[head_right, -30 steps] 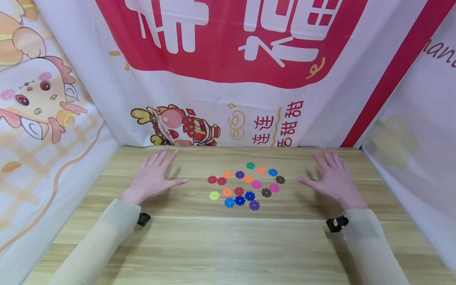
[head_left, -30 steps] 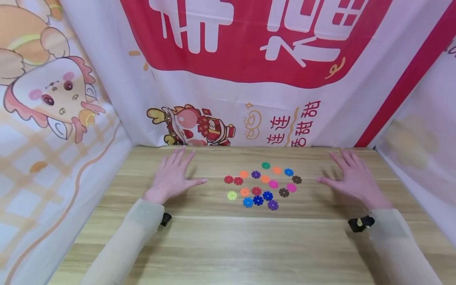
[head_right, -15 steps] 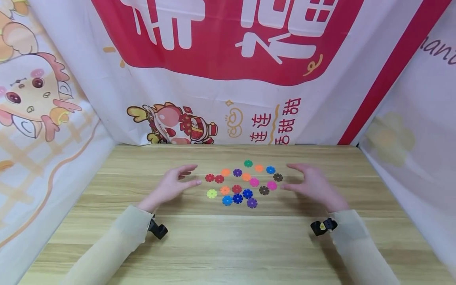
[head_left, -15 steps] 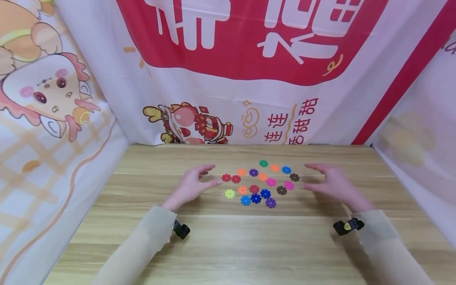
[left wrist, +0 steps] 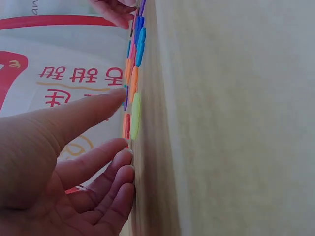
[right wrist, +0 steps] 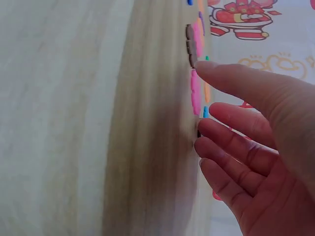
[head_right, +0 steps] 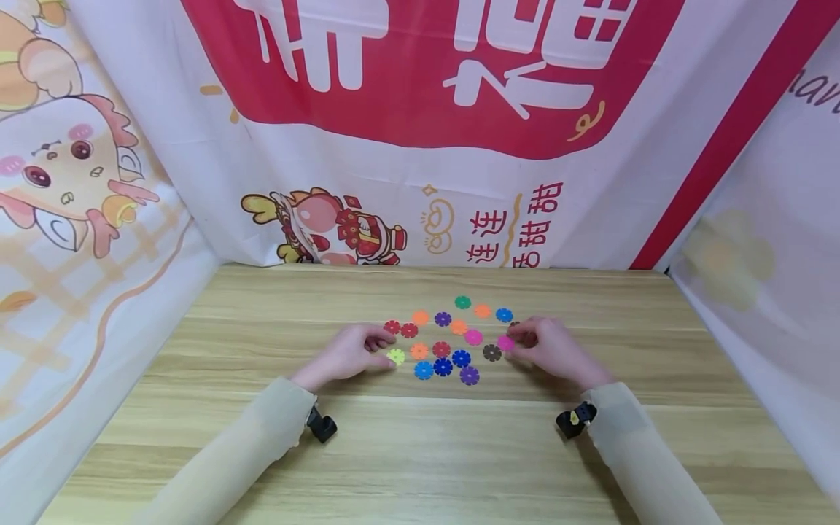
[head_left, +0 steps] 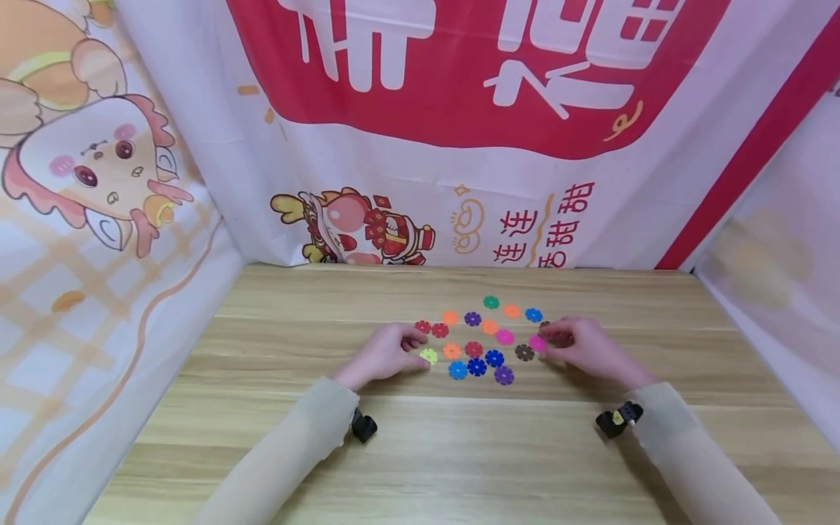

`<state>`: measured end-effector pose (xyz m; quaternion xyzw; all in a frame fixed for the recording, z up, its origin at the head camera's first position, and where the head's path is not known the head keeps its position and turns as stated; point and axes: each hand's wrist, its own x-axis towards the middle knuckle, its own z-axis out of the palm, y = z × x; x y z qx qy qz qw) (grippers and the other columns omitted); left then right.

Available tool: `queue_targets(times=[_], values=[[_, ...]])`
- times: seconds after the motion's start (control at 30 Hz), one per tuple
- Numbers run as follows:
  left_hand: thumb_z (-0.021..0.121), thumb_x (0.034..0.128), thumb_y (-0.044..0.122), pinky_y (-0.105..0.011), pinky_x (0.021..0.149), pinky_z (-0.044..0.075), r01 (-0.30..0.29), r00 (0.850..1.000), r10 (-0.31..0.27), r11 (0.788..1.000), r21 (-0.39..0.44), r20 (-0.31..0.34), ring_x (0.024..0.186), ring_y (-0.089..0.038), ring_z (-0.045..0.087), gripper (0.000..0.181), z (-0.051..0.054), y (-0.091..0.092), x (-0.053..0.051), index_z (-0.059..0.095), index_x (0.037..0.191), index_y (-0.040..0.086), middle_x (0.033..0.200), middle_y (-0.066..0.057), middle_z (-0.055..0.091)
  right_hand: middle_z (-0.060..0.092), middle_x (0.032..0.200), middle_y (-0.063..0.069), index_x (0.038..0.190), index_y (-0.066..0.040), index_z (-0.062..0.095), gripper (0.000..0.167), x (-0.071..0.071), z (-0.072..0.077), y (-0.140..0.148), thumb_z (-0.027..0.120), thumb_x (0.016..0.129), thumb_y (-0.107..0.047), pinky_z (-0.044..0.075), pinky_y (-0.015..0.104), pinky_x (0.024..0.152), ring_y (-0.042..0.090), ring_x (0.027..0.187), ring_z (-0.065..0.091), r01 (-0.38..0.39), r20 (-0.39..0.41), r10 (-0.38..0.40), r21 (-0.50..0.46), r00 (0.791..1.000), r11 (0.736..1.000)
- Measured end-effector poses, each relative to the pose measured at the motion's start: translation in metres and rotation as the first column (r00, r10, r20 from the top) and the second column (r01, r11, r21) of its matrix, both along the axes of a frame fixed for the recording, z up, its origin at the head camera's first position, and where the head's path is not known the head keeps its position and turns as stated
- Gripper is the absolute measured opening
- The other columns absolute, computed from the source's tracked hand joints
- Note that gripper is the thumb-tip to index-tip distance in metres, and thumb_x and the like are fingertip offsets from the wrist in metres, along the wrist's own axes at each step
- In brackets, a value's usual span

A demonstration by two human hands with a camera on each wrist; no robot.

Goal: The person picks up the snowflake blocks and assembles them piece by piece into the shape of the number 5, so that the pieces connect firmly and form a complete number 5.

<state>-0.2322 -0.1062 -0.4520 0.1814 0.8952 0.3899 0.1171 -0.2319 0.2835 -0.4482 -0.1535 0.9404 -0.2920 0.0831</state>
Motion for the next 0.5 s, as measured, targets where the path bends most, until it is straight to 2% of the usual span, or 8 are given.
queue_targets(times=[0.13,0.27,0.5], values=[[0.088,0.0811,0.02,-0.034,0.083,0.051,-0.017,1.0,0.018,0.998,-0.059,0.007,0.09,-0.016,0.057,0.038,0.001,0.006,-0.004,0.073,0.115,0.011,0.1,0.0,0.065,0.064,0.101,0.002,0.121,-0.009,0.073,0.035,-0.003,-0.003,-0.003,0.08,0.09,-0.025,0.054,0.039,0.082,0.019,0.092,0.06,0.0,-0.012,0.001,0.029,1.0,1.0],[0.087,0.0825,0.018,-0.033,0.08,0.05,-0.013,1.0,0.012,0.995,-0.1,-0.013,0.087,-0.017,0.056,0.029,0.001,0.01,-0.006,0.073,0.107,0.011,0.095,0.0,0.064,0.064,0.1,0.001,0.114,-0.01,0.074,0.026,-0.006,-0.005,-0.006,0.078,0.092,-0.023,0.053,0.037,0.079,0.019,0.089,0.059,0.001,-0.025,0.0,0.034,1.0,0.999],[0.087,0.0826,0.016,-0.033,0.078,0.049,-0.013,1.0,0.012,0.993,-0.118,-0.011,0.084,-0.018,0.055,0.025,0.004,0.016,-0.006,0.071,0.101,0.01,0.092,-0.003,0.063,0.063,0.099,0.003,0.111,-0.009,0.07,0.021,-0.01,-0.002,-0.006,0.076,0.093,-0.018,0.053,0.035,0.076,0.021,0.087,0.058,0.01,0.045,-0.011,0.01,0.999,1.0]])
